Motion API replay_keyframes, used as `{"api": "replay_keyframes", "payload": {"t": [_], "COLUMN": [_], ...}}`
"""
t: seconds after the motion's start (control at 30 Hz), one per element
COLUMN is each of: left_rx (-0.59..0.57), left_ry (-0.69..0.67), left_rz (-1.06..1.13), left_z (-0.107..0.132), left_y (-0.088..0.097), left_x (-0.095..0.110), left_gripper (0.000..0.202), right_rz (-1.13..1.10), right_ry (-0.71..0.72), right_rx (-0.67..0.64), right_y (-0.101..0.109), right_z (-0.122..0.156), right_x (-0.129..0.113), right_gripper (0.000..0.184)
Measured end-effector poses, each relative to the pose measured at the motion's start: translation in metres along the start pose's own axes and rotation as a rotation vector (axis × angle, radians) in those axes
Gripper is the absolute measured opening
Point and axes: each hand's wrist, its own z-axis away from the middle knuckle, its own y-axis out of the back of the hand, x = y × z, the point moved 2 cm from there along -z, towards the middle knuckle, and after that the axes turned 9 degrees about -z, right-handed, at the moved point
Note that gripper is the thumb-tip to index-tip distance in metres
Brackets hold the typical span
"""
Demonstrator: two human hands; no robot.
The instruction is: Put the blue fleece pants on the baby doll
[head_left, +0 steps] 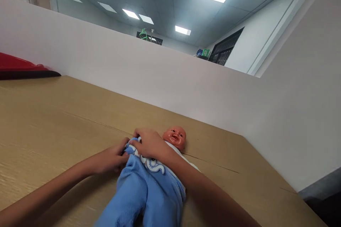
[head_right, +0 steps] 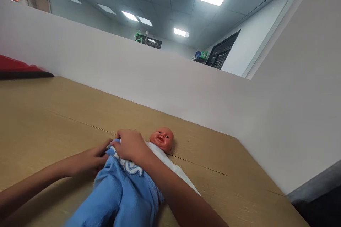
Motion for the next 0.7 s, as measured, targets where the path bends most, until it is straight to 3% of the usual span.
{"api": "replay_keyframes", "payload": {"t": [0.13, 0.3, 0.57, 0.7], "left_rx": [0.072, 0.126, 0.061, 0.019], "left_ry": [-0.033, -0.108, -0.196, -0.181], "left_rz": [-0.124, -0.238, -0.274, -0.289], "left_z": [0.005, 0.005, 0.006, 0.008], "left_y": [0.013, 0.027, 0.064, 0.072], "left_x": [0.007, 0.011, 0.004, -0.003], "left_gripper": [0.067, 0.067, 0.053, 0.056], "right_rz": [0.021, 0.066, 0.187, 0.223], "right_ry": [-0.109, -0.18, -0.315, -0.328], "right_rx": [0.121, 0.17, 0.183, 0.184], "right_y": [0.005, 0.014, 0.032, 0.035], "right_z": [0.007, 0.004, 0.01, 0.019], "right_x": [0.008, 0.028, 0.061, 0.063], "right_gripper": [0.026, 0.026, 0.025, 0.025]}}
